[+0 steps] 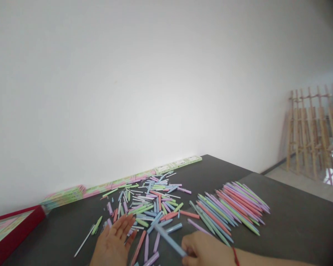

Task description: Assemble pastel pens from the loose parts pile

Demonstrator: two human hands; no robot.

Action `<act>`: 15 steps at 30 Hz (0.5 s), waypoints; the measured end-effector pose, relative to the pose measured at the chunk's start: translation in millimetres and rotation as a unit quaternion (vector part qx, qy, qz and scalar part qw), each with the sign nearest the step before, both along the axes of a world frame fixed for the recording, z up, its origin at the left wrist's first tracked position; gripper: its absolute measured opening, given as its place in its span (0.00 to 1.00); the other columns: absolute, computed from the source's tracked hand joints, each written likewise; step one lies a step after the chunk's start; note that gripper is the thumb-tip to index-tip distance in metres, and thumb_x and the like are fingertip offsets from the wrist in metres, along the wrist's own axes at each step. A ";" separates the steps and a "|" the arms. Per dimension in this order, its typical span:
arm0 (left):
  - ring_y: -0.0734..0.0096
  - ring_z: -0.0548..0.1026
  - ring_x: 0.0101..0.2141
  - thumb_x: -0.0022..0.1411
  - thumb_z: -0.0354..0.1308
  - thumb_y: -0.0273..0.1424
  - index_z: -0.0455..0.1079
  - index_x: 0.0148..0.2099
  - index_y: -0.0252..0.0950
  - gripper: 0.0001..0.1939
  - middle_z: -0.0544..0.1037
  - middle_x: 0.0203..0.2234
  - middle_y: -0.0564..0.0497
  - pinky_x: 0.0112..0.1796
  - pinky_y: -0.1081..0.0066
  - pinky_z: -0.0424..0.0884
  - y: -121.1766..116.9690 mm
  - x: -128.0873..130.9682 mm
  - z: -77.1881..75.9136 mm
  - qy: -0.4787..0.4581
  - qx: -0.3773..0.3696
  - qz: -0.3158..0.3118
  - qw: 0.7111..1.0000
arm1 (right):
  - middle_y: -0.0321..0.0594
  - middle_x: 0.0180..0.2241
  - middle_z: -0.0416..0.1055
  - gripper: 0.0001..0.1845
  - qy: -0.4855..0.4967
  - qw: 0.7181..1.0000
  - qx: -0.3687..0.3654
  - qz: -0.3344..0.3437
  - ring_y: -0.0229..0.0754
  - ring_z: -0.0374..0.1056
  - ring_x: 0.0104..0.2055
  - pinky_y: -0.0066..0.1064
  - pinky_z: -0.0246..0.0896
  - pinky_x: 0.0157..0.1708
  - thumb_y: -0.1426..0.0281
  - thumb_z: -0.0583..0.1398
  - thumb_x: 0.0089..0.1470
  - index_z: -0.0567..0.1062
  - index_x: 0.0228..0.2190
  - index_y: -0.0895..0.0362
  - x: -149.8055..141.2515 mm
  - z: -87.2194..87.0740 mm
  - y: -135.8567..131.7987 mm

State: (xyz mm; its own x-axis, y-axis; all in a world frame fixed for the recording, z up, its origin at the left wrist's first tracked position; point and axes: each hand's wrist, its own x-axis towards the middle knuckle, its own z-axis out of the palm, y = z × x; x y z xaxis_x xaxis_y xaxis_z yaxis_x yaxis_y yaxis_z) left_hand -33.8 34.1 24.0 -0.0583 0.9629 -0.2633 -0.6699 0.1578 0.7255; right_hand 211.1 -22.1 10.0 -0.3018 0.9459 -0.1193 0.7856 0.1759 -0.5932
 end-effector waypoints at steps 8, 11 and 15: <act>0.59 0.65 0.54 0.65 0.40 0.31 0.68 0.42 0.31 0.16 0.73 0.46 0.41 0.57 0.56 0.53 -9.0 10.8 3.6 0.004 0.005 -0.013 1.000 | 0.48 0.30 0.77 0.09 -0.219 0.964 0.102 -0.116 0.51 0.72 0.33 0.31 0.54 0.28 0.71 0.55 0.50 0.75 0.32 0.57 72.7 -20.8 -16.8; 0.60 0.66 0.54 0.65 0.40 0.31 0.67 0.42 0.31 0.16 0.73 0.46 0.41 0.56 0.58 0.56 -9.0 11.6 1.8 0.013 -0.009 -0.012 1.000 | 0.52 0.30 0.77 0.11 -0.271 0.944 0.122 -0.147 0.56 0.73 0.33 0.35 0.58 0.29 0.71 0.54 0.51 0.76 0.34 0.59 82.7 -24.3 -5.7; 0.62 0.69 0.50 0.65 0.40 0.30 0.68 0.40 0.32 0.16 0.74 0.43 0.42 0.47 0.64 0.65 -7.7 10.4 -0.6 0.026 -0.015 -0.011 0.999 | 0.57 0.33 0.77 0.14 -0.319 0.928 0.114 -0.151 0.57 0.74 0.35 0.39 0.63 0.31 0.74 0.53 0.52 0.77 0.36 0.62 76.9 -19.4 4.5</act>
